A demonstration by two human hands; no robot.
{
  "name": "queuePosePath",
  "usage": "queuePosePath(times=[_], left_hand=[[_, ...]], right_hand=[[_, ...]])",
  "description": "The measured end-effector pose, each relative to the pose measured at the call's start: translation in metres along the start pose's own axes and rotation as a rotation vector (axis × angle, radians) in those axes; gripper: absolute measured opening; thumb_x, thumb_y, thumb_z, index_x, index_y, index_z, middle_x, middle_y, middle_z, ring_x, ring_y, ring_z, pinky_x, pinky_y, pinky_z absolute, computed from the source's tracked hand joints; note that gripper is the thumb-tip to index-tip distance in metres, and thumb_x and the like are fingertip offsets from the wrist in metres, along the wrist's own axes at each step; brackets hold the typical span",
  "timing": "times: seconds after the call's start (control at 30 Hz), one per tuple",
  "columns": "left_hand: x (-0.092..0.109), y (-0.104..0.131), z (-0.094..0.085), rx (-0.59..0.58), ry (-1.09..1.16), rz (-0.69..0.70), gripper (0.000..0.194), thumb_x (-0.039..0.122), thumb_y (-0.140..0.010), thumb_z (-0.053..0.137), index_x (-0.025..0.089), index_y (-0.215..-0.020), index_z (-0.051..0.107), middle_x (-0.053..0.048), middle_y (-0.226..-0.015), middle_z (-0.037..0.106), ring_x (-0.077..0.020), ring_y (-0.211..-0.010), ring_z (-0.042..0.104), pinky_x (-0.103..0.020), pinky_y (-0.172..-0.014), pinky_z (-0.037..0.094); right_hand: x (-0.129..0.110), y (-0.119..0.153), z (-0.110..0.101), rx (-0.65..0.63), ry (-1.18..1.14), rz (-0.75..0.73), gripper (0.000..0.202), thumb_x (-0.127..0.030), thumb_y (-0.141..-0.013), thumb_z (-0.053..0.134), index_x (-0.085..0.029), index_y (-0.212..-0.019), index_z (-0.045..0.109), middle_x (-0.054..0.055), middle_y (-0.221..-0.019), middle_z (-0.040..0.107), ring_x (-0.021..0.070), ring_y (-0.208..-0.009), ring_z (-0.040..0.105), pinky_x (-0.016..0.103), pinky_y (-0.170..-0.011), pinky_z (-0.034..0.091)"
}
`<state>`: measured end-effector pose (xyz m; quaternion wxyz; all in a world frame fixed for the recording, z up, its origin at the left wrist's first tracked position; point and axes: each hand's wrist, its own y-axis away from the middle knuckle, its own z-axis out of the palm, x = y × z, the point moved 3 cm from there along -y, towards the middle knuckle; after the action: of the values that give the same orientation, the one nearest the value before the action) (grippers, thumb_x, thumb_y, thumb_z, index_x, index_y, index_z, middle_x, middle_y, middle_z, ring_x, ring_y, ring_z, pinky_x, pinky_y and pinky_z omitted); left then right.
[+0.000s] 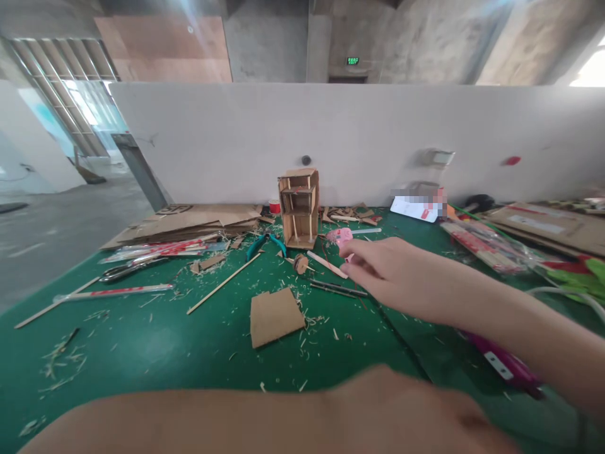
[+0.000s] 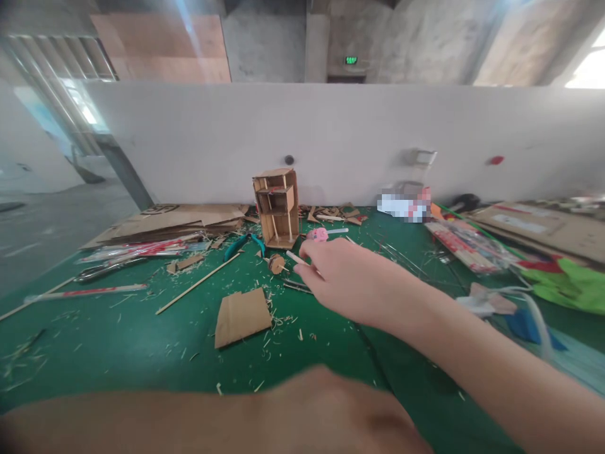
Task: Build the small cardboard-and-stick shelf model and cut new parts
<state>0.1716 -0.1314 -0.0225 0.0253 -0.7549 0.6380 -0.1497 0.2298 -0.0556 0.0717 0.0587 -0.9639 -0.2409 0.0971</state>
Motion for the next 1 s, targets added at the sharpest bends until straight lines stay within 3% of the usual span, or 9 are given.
queuePosePath(times=[0.13, 0.2, 0.27, 0.37, 0.43, 0.57, 0.7, 0.83, 1.0], left_hand=[[-0.077, 0.055, -0.053, 0.289, -0.346, -0.322, 0.023, 0.028, -0.092, 0.042, 0.019, -0.087, 0.063, -0.006, -0.08, 0.068, -0.0144, -0.069, 0.062, -0.024, -0.055, 0.046], [-0.111, 0.083, -0.07, 0.386, -0.448, -0.47, 0.028, 0.027, -0.093, 0.041, 0.018, -0.076, 0.06, -0.003, -0.069, 0.063, -0.014, -0.064, 0.059, -0.025, -0.055, 0.043], [-0.137, 0.104, -0.076, 0.412, -0.485, -0.6, 0.034, 0.033, -0.094, 0.039, 0.018, -0.07, 0.057, -0.003, -0.065, 0.06, -0.0149, -0.062, 0.057, -0.027, -0.054, 0.042], [-0.163, 0.116, -0.071, 0.363, -0.393, -0.769, 0.033, 0.04, -0.093, 0.042, 0.018, -0.112, 0.057, -0.009, -0.101, 0.063, -0.0178, -0.077, 0.061, -0.027, -0.056, 0.045], [-0.172, 0.113, -0.061, 0.275, -0.316, -0.762, 0.039, 0.04, -0.092, 0.044, 0.022, -0.127, 0.05, -0.009, -0.111, 0.06, -0.0208, -0.089, 0.061, -0.03, -0.066, 0.049], [-0.182, 0.108, -0.051, 0.213, -0.184, -0.769, 0.031, 0.034, -0.093, 0.042, 0.027, -0.12, 0.054, -0.006, -0.109, 0.062, -0.0224, -0.097, 0.059, -0.033, -0.076, 0.049], [-0.189, 0.119, -0.067, 0.2, -0.136, -0.862, 0.034, 0.033, -0.089, 0.043, 0.024, -0.122, 0.051, -0.008, -0.113, 0.06, -0.0205, -0.087, 0.061, -0.033, -0.071, 0.049], [-0.195, 0.131, -0.082, 0.08, -0.078, -0.831, 0.029, 0.034, -0.087, 0.046, 0.025, -0.112, 0.056, -0.007, -0.104, 0.063, -0.0196, -0.083, 0.061, -0.032, -0.069, 0.048], [-0.2, 0.136, -0.08, 0.073, -0.02, -0.806, 0.027, 0.032, -0.087, 0.044, 0.025, -0.108, 0.06, -0.006, -0.098, 0.065, -0.0191, -0.08, 0.061, -0.029, -0.065, 0.046]], right_hand=[[0.011, -0.02, 0.028, -0.046, 0.071, -0.015, 0.02, -0.013, -0.087, 0.044, -0.019, -0.076, 0.059, 0.005, -0.072, 0.062, 0.0139, -0.057, 0.052, 0.028, -0.055, 0.033], [0.016, -0.031, 0.047, -0.074, 0.095, 0.039, 0.021, -0.006, -0.082, 0.042, -0.016, -0.078, 0.061, 0.006, -0.064, 0.061, 0.0142, -0.051, 0.05, 0.028, -0.05, 0.03], [0.018, -0.039, 0.065, -0.064, 0.144, 0.118, 0.023, -0.005, -0.081, 0.043, -0.013, -0.09, 0.063, 0.011, -0.075, 0.064, 0.0159, -0.054, 0.054, 0.028, -0.047, 0.029], [0.012, -0.046, 0.086, -0.048, 0.263, 0.133, 0.031, -0.003, -0.08, 0.045, -0.01, -0.105, 0.063, 0.016, -0.09, 0.065, 0.0225, -0.071, 0.063, 0.028, -0.05, 0.035], [0.01, -0.049, 0.096, -0.068, 0.313, 0.151, 0.035, -0.001, -0.081, 0.043, -0.009, -0.11, 0.062, 0.016, -0.092, 0.065, 0.0252, -0.076, 0.066, 0.029, -0.053, 0.04], [0.014, -0.055, 0.106, -0.089, 0.356, 0.199, 0.04, 0.003, -0.08, 0.043, -0.009, -0.113, 0.061, 0.017, -0.094, 0.065, 0.0263, -0.079, 0.068, 0.03, -0.057, 0.044], [0.021, -0.062, 0.109, -0.089, 0.328, 0.242, 0.039, 0.004, -0.079, 0.043, -0.007, -0.111, 0.061, 0.019, -0.097, 0.063, 0.0272, -0.081, 0.068, 0.03, -0.058, 0.045], [0.025, -0.07, 0.106, -0.15, 0.278, 0.241, 0.032, 0.004, -0.076, 0.046, -0.004, -0.1, 0.066, 0.021, -0.095, 0.063, 0.027, -0.079, 0.066, 0.03, -0.056, 0.044], [0.031, -0.078, 0.102, -0.158, 0.231, 0.2, 0.029, -0.006, -0.074, 0.054, -0.005, -0.101, 0.065, 0.023, -0.095, 0.062, 0.0276, -0.076, 0.063, 0.031, -0.051, 0.042]])
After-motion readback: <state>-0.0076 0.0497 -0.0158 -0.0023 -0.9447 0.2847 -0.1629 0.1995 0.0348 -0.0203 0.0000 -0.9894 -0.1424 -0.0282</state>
